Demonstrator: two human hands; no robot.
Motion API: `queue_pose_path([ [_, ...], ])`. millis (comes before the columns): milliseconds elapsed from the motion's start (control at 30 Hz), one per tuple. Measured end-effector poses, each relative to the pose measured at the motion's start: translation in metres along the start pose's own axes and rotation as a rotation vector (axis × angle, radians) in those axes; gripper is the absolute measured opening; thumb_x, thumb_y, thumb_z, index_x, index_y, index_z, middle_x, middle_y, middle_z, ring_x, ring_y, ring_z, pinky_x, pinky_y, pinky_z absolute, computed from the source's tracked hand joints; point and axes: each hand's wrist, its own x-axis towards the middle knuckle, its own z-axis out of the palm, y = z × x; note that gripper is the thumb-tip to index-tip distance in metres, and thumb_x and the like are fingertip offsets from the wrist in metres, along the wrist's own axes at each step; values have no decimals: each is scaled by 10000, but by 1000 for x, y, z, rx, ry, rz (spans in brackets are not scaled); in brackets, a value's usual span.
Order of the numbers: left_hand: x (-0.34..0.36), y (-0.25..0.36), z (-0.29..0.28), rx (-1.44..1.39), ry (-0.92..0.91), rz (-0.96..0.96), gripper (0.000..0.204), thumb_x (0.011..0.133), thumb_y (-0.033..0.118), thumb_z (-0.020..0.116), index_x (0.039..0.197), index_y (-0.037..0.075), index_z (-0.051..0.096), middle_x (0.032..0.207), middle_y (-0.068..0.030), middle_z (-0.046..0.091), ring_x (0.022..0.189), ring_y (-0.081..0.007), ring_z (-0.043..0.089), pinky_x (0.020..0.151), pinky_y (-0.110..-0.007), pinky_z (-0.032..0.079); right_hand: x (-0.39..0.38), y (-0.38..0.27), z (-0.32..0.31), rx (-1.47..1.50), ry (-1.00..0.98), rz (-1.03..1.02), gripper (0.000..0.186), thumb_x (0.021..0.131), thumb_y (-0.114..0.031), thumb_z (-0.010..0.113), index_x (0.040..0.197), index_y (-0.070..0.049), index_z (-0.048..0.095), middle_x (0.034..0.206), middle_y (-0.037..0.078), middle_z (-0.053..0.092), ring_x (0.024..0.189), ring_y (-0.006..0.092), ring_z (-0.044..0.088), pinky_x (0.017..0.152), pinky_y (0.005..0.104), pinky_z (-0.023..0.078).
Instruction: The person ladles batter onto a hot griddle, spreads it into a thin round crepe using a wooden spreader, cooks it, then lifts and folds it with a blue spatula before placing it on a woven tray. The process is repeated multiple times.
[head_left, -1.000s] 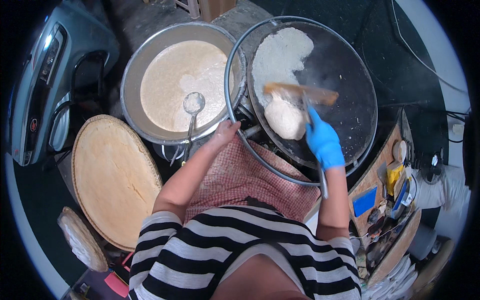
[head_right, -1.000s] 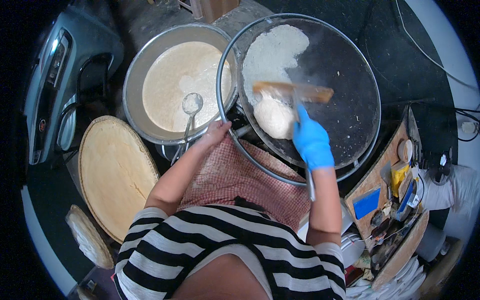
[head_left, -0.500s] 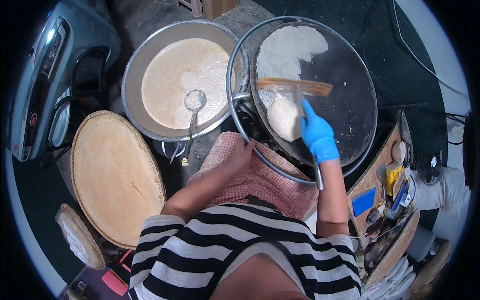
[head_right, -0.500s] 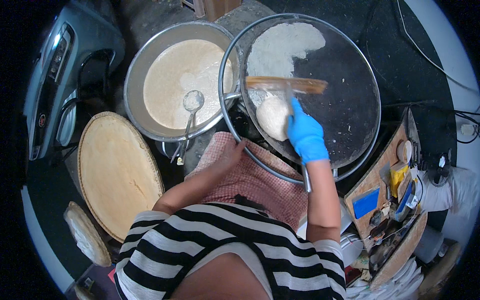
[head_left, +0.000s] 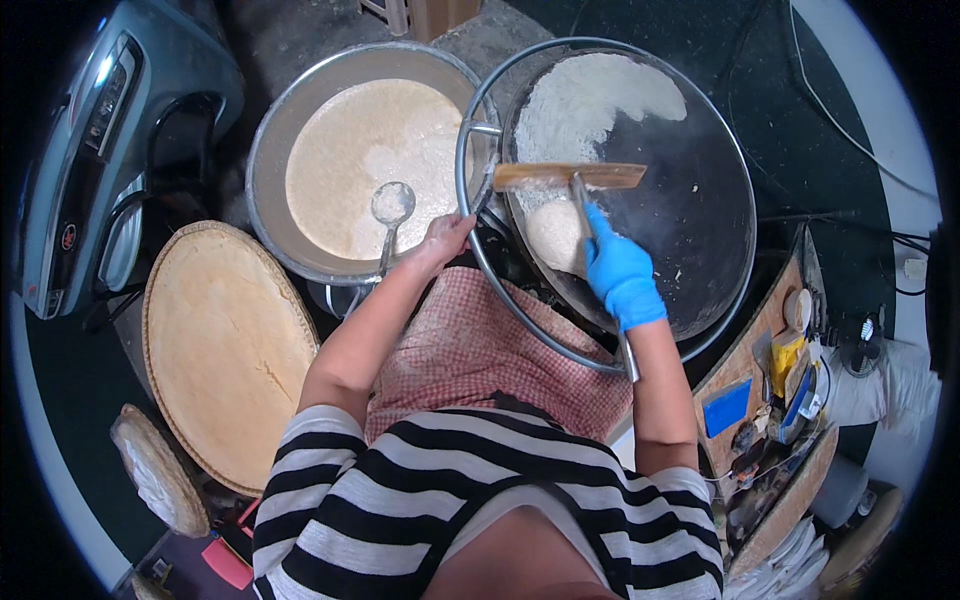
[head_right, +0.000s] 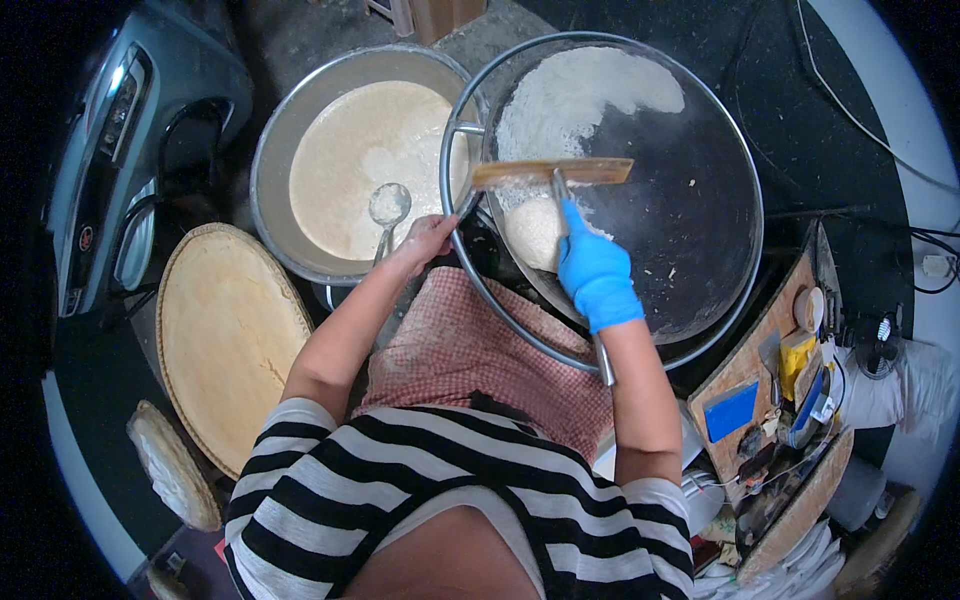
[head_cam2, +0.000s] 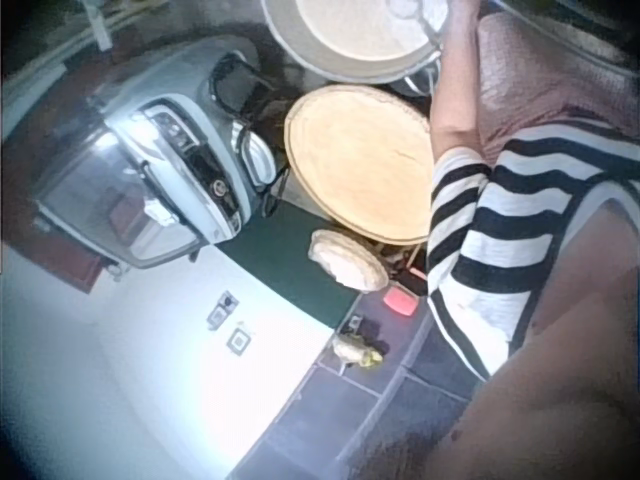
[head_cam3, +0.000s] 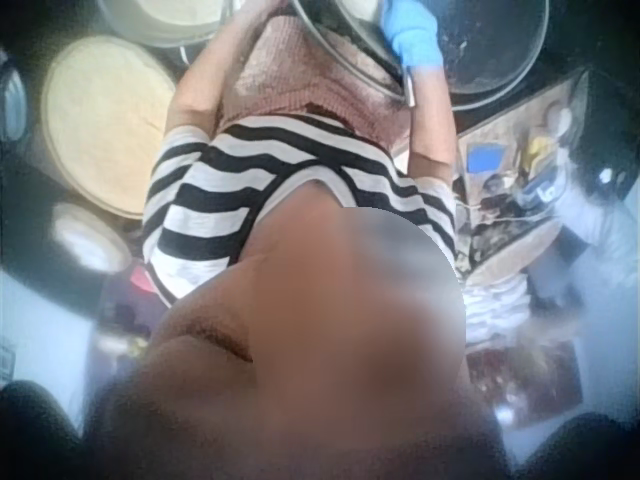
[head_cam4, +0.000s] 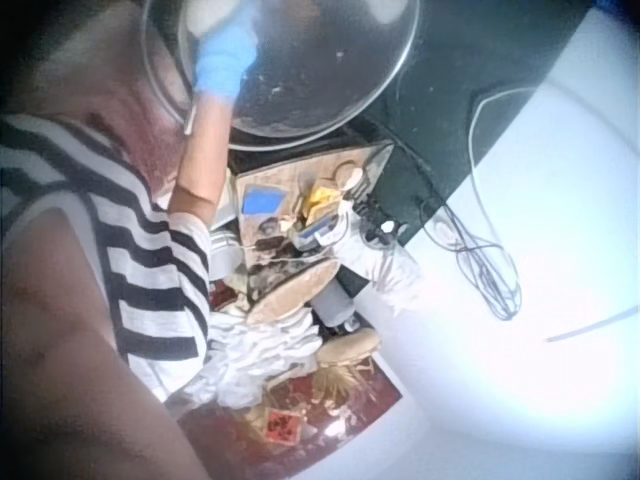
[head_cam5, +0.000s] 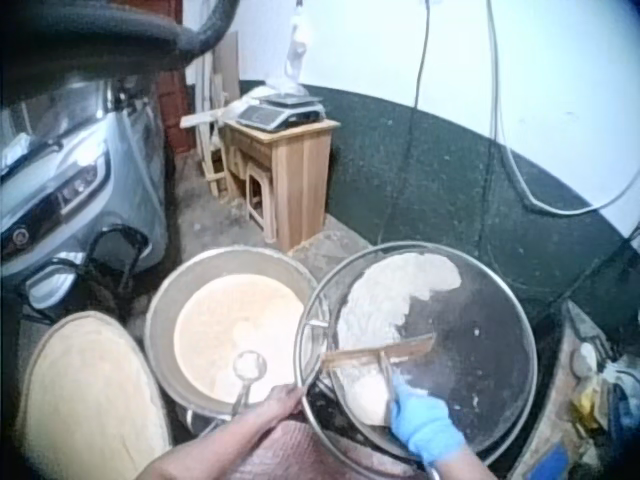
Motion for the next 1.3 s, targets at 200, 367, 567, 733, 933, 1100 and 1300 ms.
queue_pose_path([
  [200,-68,-49,25,-258,-43,-19,307,911,293,482,993,7,558,826,-61,613,741,-149,601,609,-256,473,-62,26,-20,-57,-202,234,571,808,-152,547,1339,-241,356,906,228,608,794,387,600,706,442,481],
  [367,-66,-88,80,-69,-15,-69,358,882,329,499,958,-13,576,844,-114,615,721,-218,597,628,-319,467,-10,18,-14,63,-13,157,489,841,-171,506,1314,-213,389,878,240,601,794,400,587,691,452,468],
  [567,-13,-84,43,150,83,92,256,905,240,487,869,-9,533,716,-95,610,588,-185,589,509,-282,480,-45,15,-3,-57,-107,125,544,822,-187,525,1334,-262,358,790,231,604,706,400,592,641,460,474],
  [733,-1,-23,11,29,-53,-43,248,911,247,477,833,20,545,751,-102,641,552,-146,577,474,-255,472,-46,37,-28,121,-72,138,507,825,-159,531,1313,-202,398,890,252,595,805,402,586,694,450,472],
  [933,-6,11,-12,-132,-60,-43,292,902,331,493,899,49,569,815,-83,638,663,-112,590,595,-250,505,-4,-2,4,-17,-44,74,455,834,-174,506,1282,-205,427,816,237,600,732,401,581,664,465,463],
  [1100,-59,-29,8,-268,-51,-76,380,901,361,487,1037,9,527,872,-99,608,750,-174,606,644,-296,509,-55,35,-22,38,-143,155,557,816,-146,533,1338,-236,361,928,234,608,845,395,587,748,425,478],
  [1300,-68,-69,71,-73,29,-14,333,883,315,513,951,-10,545,790,-108,595,658,-199,593,577,-312,492,2,14,-1,45,-25,117,499,829,-180,517,1313,-199,395,847,247,597,779,399,583,697,445,466],
])
